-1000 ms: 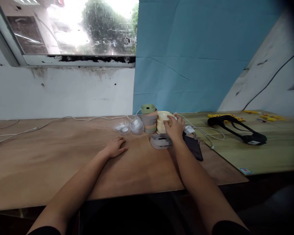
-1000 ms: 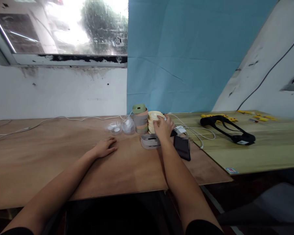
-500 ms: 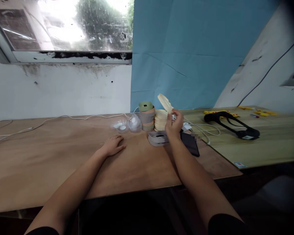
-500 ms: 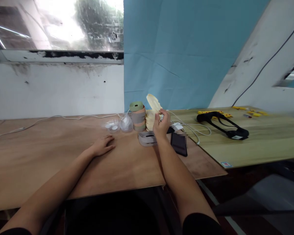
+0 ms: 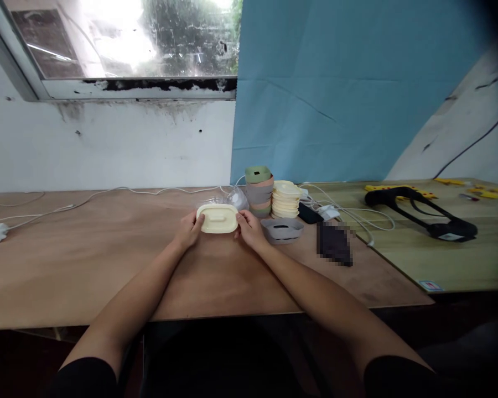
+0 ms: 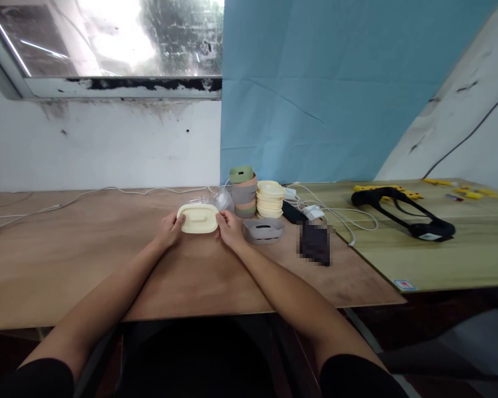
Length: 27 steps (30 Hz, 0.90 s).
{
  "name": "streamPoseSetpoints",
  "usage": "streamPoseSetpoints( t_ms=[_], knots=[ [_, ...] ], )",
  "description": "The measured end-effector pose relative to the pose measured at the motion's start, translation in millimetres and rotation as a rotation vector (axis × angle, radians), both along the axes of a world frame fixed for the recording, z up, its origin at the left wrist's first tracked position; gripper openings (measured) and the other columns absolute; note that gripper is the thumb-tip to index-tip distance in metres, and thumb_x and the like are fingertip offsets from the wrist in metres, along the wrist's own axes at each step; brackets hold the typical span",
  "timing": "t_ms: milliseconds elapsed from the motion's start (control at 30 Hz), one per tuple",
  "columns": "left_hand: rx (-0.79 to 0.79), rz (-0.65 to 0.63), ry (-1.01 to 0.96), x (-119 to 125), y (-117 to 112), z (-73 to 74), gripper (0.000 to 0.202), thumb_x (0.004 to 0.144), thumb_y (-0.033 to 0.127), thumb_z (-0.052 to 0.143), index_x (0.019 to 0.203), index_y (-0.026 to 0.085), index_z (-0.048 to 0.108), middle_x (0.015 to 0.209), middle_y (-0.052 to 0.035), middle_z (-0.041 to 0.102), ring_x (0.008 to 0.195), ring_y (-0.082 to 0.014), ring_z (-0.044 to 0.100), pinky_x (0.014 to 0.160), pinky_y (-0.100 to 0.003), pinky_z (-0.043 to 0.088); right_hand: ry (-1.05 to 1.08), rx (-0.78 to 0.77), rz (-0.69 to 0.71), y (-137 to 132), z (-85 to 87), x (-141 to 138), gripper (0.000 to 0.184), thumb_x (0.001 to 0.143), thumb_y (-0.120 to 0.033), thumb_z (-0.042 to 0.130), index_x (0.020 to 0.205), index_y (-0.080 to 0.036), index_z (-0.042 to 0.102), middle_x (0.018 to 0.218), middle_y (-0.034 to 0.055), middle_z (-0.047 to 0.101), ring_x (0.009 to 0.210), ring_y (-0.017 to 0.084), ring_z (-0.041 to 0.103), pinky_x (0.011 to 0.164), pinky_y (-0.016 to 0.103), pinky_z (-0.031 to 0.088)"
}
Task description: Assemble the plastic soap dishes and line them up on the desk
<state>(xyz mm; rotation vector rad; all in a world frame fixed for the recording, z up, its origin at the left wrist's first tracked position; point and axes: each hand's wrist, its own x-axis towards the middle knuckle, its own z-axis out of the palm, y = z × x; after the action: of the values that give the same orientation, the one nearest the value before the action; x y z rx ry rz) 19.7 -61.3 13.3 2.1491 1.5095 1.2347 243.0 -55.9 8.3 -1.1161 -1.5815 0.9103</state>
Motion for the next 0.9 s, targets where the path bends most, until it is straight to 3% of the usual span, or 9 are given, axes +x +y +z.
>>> streamPoseSetpoints(
  t_ms=[100, 200, 333, 433, 667, 900],
  knots=[
    [-0.084, 0.033, 0.109, -4.7, 4.6, -1.6, 0.049, 0.092, 0.046, 0.040, 0.124, 0.013, 0.059, 0.090, -0.0084, 0.070, 0.082, -0.0223, 0.063, 0.079, -0.034, 0.048, -0.111, 0.041, -0.066, 9.1, -2.8, 9.1, 0.037, 0.088, -0.054, 0.042, 0.089, -0.020, 0.058, 0.064, -0.0003, 0.060, 0.049, 0.014, 0.054, 0.046, 0.024, 0.040],
    [-0.116, 0.004, 0.153, -5.5, 5.9, -2.0, 0.053, 0.089, 0.039, 0.045, 0.136, 0.015, 0.050, 0.102, -0.0084, 0.070, 0.088, -0.0217, 0.063, 0.083, -0.033, 0.047, -0.314, 0.155, -0.108, 12.7, -3.4, 18.2, 0.036, 0.088, -0.048, 0.043, 0.075, -0.018, 0.060, 0.069, 0.0021, 0.064, 0.062, 0.015, 0.056, 0.056, 0.024, 0.039],
    [-0.215, -0.074, 0.360, -3.1, 4.0, -0.2, 0.042, 0.089, 0.039, 0.043, 0.122, 0.023, 0.063, 0.105, -0.0066, 0.072, 0.094, -0.0240, 0.065, 0.083, -0.033, 0.047, -0.742, 0.200, -0.061, 12.2, -1.9, 22.3, 0.037, 0.088, -0.041, 0.048, 0.061, -0.017, 0.059, 0.063, 0.0034, 0.063, 0.060, 0.014, 0.052, 0.055, 0.025, 0.030],
    [-0.260, -0.024, 0.543, -0.6, 2.9, -0.8, 0.042, 0.089, 0.046, 0.042, 0.112, 0.025, 0.069, 0.096, -0.0087, 0.073, 0.090, -0.0277, 0.066, 0.079, -0.035, 0.048, -0.946, 0.256, -0.013, 10.5, 0.2, 20.9, 0.034, 0.087, -0.037, 0.052, 0.061, -0.018, 0.063, 0.068, 0.0058, 0.067, 0.062, 0.015, 0.053, 0.055, 0.027, 0.027],
    [-0.233, -0.032, 0.560, -0.3, 2.6, -3.1, 0.045, 0.089, 0.053, 0.041, 0.114, 0.027, 0.068, 0.102, -0.0075, 0.073, 0.093, -0.0268, 0.066, 0.078, -0.033, 0.047, -0.895, 0.265, -0.071, 8.8, -0.3, 19.6, 0.031, 0.087, -0.040, 0.055, 0.065, -0.019, 0.064, 0.069, 0.0033, 0.068, 0.063, 0.015, 0.056, 0.055, 0.027, 0.026],
    [-0.189, 0.004, 0.454, 2.7, 2.9, -4.7, 0.046, 0.091, 0.053, 0.038, 0.102, 0.024, 0.072, 0.095, -0.0066, 0.073, 0.085, -0.0233, 0.066, 0.074, -0.031, 0.046, -0.737, 0.278, -0.125, 12.0, -2.0, 19.8, 0.026, 0.088, -0.040, 0.053, 0.077, -0.021, 0.067, 0.079, 0.0036, 0.071, 0.074, 0.017, 0.061, 0.064, 0.025, 0.037]
  ],
)
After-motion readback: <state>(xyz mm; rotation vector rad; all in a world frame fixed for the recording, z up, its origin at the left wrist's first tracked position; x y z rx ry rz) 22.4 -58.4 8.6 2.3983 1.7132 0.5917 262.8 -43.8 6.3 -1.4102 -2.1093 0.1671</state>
